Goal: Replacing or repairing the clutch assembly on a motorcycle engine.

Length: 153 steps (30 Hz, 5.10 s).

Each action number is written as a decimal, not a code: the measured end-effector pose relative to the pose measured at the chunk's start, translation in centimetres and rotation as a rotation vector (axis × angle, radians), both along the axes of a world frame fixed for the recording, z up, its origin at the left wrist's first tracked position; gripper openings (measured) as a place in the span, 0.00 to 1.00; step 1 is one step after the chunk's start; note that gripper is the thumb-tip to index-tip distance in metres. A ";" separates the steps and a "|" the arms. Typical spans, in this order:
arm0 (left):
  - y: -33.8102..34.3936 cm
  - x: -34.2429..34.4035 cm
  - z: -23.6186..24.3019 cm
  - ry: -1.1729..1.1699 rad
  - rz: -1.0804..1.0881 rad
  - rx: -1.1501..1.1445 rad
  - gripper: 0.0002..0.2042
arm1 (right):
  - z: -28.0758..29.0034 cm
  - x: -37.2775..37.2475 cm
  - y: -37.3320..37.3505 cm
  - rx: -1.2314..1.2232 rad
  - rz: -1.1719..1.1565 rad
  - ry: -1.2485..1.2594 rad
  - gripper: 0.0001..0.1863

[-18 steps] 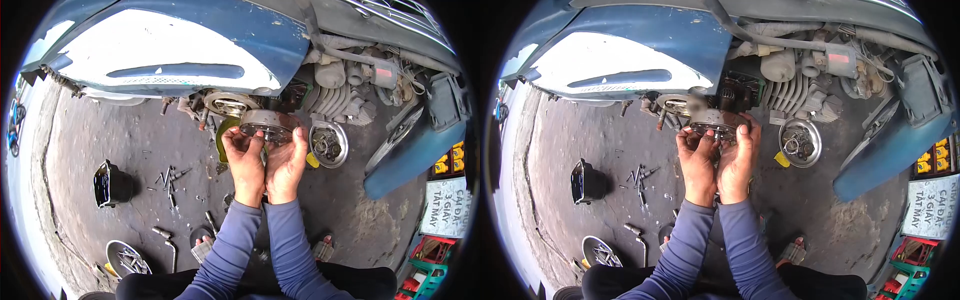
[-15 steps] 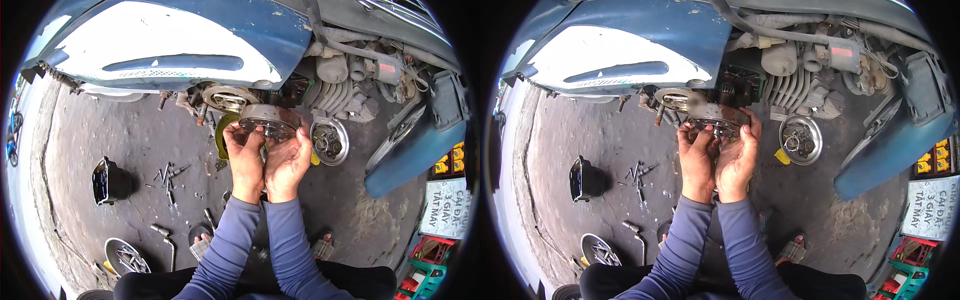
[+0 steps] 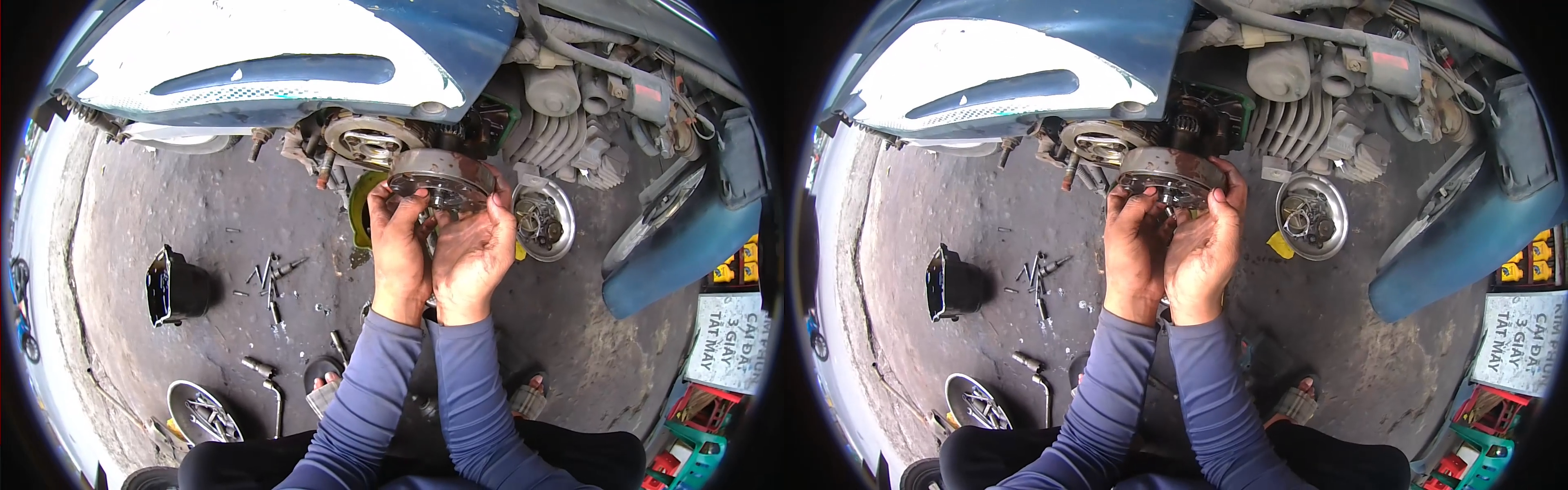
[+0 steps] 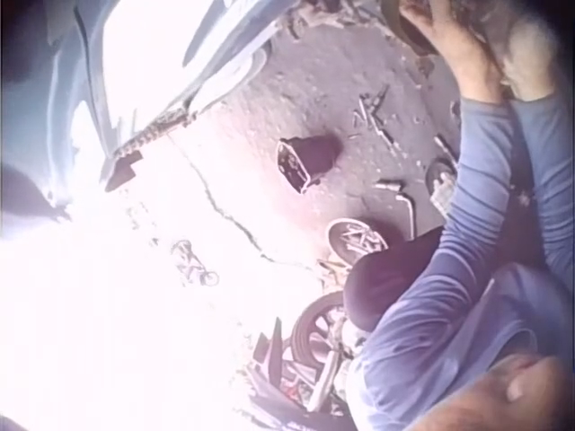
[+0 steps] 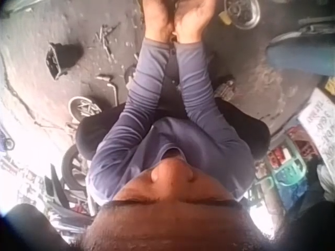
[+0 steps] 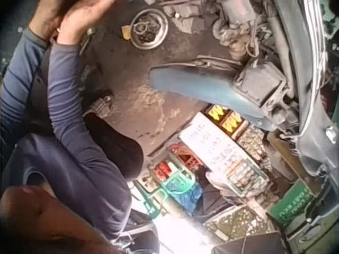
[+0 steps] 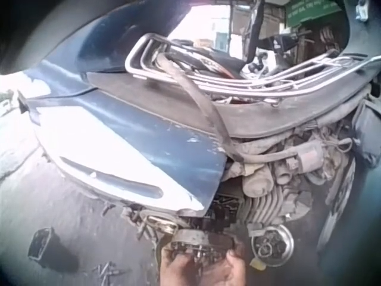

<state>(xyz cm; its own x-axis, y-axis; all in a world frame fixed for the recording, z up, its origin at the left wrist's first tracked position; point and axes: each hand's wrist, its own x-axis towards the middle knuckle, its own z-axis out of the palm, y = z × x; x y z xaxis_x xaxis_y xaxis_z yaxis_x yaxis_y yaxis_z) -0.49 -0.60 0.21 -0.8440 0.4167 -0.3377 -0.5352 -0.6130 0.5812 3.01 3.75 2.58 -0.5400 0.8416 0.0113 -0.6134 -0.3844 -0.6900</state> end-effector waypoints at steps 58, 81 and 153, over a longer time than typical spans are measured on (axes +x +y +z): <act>0.5 -6.3 -3.0 0.150 0.076 0.239 0.21 | 1.1 -0.5 -0.2 0.033 -0.070 -0.142 0.21; -0.5 -7.8 -2.5 0.147 -0.084 0.224 0.19 | -0.3 -0.8 0.2 0.093 -0.029 -0.207 0.18; -0.1 -7.5 -3.7 0.197 -0.043 0.262 0.22 | 1.2 -0.8 0.3 -0.052 -0.026 -0.068 0.15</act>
